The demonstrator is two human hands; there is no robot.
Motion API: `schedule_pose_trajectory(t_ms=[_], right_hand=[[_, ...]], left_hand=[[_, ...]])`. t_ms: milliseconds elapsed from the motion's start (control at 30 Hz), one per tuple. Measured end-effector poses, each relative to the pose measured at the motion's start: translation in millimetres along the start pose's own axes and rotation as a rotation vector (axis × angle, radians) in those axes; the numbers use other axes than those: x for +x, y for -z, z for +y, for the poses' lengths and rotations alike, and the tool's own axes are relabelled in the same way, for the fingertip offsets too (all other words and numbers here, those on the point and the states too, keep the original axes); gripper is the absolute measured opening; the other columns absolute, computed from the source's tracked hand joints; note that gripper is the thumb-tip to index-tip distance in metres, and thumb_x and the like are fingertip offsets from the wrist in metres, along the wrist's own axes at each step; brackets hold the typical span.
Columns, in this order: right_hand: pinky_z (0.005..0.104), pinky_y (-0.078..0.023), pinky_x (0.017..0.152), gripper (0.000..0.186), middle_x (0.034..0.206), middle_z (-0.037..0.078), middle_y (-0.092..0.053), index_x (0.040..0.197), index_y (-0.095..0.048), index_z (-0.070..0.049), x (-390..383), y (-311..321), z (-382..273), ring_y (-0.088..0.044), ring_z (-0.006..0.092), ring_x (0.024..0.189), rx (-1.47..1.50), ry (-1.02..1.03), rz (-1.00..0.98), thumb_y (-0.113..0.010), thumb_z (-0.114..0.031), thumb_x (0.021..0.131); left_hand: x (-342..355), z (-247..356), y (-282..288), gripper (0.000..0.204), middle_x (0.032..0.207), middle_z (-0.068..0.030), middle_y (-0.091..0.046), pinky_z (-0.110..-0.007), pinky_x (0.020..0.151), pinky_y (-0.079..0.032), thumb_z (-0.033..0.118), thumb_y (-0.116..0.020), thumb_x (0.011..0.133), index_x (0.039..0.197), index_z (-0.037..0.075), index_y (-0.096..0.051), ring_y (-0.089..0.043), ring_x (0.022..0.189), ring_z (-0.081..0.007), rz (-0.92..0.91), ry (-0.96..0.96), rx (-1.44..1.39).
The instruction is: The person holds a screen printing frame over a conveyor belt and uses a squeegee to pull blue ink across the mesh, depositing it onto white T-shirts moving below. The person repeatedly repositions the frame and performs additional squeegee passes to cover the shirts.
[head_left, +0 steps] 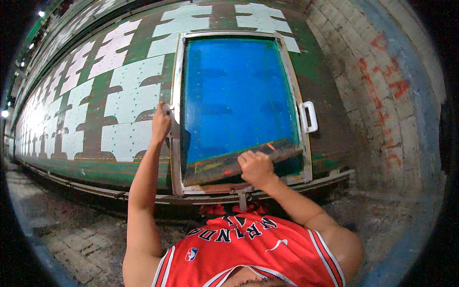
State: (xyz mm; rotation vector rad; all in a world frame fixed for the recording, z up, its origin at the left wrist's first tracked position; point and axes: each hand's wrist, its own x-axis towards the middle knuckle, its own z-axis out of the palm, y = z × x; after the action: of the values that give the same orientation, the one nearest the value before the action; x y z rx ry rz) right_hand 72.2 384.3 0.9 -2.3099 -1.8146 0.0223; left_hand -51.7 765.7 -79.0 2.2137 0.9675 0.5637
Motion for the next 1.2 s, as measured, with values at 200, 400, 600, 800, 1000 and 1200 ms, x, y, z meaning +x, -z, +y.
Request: schedule_pose_trajectory(t_ms=[200, 400, 600, 800, 1000, 1200], right_hand=[[0.0357, -0.052, 0.068, 0.011, 0.081, 0.006, -0.059, 0.079, -0.061, -0.007, -58, -13, -50, -0.063, 0.0236, 0.082, -0.046, -0.084, 0.22, -0.061, -0.014, 0.072], [0.0372, -0.054, 0.076, 0.04, 0.095, 0.008, -0.064, 0.094, -0.063, -0.005, -63, -16, -52, -0.065, 0.0258, 0.092, -0.031, -0.122, 0.101, -0.076, -0.013, 0.057], [0.0417, -0.055, 0.071, 0.018, 0.085, 0.01, -0.066, 0.081, -0.065, -0.005, -45, 4, -40, -0.068, 0.0282, 0.084, 0.071, -0.143, 0.067, -0.067, -0.008, 0.064], [0.0438, -0.057, 0.07, 0.012, 0.084, 0.01, -0.069, 0.081, -0.069, -0.008, -36, 27, -31, -0.071, 0.0291, 0.081, 0.025, -0.197, -0.111, -0.069, -0.014, 0.071], [0.0474, -0.057, 0.066, 0.01, 0.081, 0.014, -0.07, 0.077, -0.069, -0.007, 8, 55, 16, -0.071, 0.034, 0.073, 0.008, -0.19, 0.012, -0.066, -0.012, 0.07], [0.0479, -0.057, 0.067, 0.01, 0.082, 0.014, -0.07, 0.078, -0.07, -0.007, 126, 37, 123, -0.071, 0.034, 0.074, -0.185, -0.111, 0.289, -0.06, -0.011, 0.075]], left_hand=[[6, -5, -2, 0.053, 0.095, -0.0354, -0.066, -0.06, 0.08, -0.045, 0.001, -0.047, 0.082, 0.135, 0.006, -0.047, -0.062, 0.09, -0.0555, 0.004, 0.011, 0.015], [8, -16, -8, 0.052, 0.097, -0.036, -0.066, -0.058, 0.081, -0.047, 0.003, -0.049, 0.083, 0.135, 0.003, -0.046, -0.063, 0.093, -0.0543, 0.03, -0.054, 0.036], [12, -14, -3, 0.052, 0.099, -0.0349, -0.067, -0.055, 0.081, -0.048, 0.003, -0.05, 0.083, 0.135, 0.003, -0.046, -0.064, 0.094, -0.0526, -0.006, -0.022, 0.034], [2, -14, -12, 0.052, 0.097, -0.0345, -0.066, -0.055, 0.08, -0.048, 0.003, -0.05, 0.084, 0.136, 0.003, -0.047, -0.064, 0.09, -0.052, 0.021, -0.023, 0.022], [1, -4, -1, 0.054, 0.097, -0.0361, -0.065, -0.056, 0.084, -0.047, 0.001, -0.049, 0.081, 0.135, 0.004, -0.049, -0.062, 0.094, -0.0534, 0.018, 0.01, 0.013], [-13, 15, 9, 0.056, 0.1, -0.0341, -0.067, -0.055, 0.085, -0.047, -0.001, -0.047, 0.077, 0.133, 0.005, -0.052, -0.062, 0.097, -0.0531, 0.016, 0.086, -0.07]])
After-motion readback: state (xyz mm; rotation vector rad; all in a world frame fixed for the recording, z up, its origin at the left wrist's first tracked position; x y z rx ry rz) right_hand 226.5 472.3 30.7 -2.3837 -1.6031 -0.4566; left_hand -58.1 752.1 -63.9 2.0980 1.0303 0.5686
